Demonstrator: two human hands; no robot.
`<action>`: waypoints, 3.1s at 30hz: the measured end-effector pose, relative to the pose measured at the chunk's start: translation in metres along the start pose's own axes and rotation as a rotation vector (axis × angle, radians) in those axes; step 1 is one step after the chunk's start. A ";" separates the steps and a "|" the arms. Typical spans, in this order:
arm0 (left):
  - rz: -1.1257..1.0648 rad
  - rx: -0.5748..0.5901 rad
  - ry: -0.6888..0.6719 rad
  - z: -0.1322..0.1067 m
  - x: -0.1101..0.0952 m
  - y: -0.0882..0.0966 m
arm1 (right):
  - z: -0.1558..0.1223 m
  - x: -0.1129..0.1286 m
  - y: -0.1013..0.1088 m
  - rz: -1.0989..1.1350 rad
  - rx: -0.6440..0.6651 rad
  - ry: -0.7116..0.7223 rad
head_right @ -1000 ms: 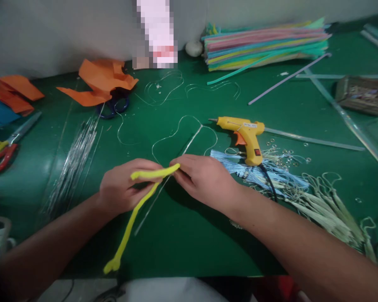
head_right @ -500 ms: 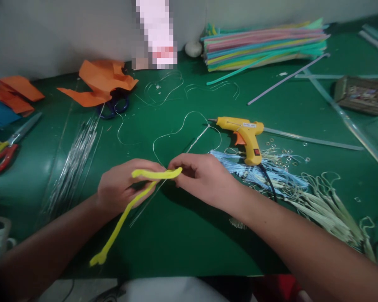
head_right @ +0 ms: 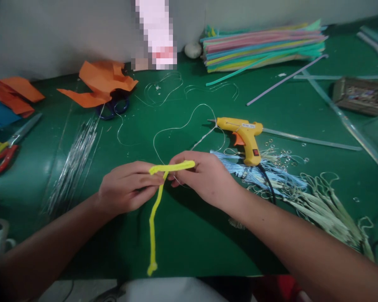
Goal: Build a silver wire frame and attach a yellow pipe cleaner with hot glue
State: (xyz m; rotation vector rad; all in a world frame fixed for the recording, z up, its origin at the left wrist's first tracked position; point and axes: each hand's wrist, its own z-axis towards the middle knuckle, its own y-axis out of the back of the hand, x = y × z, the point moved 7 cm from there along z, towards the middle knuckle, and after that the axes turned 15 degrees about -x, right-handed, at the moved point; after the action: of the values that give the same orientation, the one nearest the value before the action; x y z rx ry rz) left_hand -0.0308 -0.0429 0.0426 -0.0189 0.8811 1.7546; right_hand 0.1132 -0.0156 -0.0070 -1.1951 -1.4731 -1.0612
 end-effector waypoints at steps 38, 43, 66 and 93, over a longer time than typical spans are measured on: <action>-0.464 0.214 1.409 -0.031 0.049 -0.036 | -0.007 0.010 0.000 -0.358 -0.106 0.348; -0.392 0.193 1.406 -0.033 0.049 -0.034 | -0.008 0.012 0.000 -0.370 -0.118 0.376; -0.559 0.057 1.318 -0.023 0.047 -0.027 | -0.035 0.044 -0.005 -0.968 -0.226 1.121; -0.376 0.046 1.253 -0.023 0.043 -0.023 | -0.033 0.041 0.000 -0.905 -0.302 0.996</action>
State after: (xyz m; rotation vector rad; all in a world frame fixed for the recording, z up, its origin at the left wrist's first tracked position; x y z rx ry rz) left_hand -0.0372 -0.0183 -0.0053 -1.2745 1.6398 1.2406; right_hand 0.1143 -0.0400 0.0398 0.0223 -0.9977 -2.1250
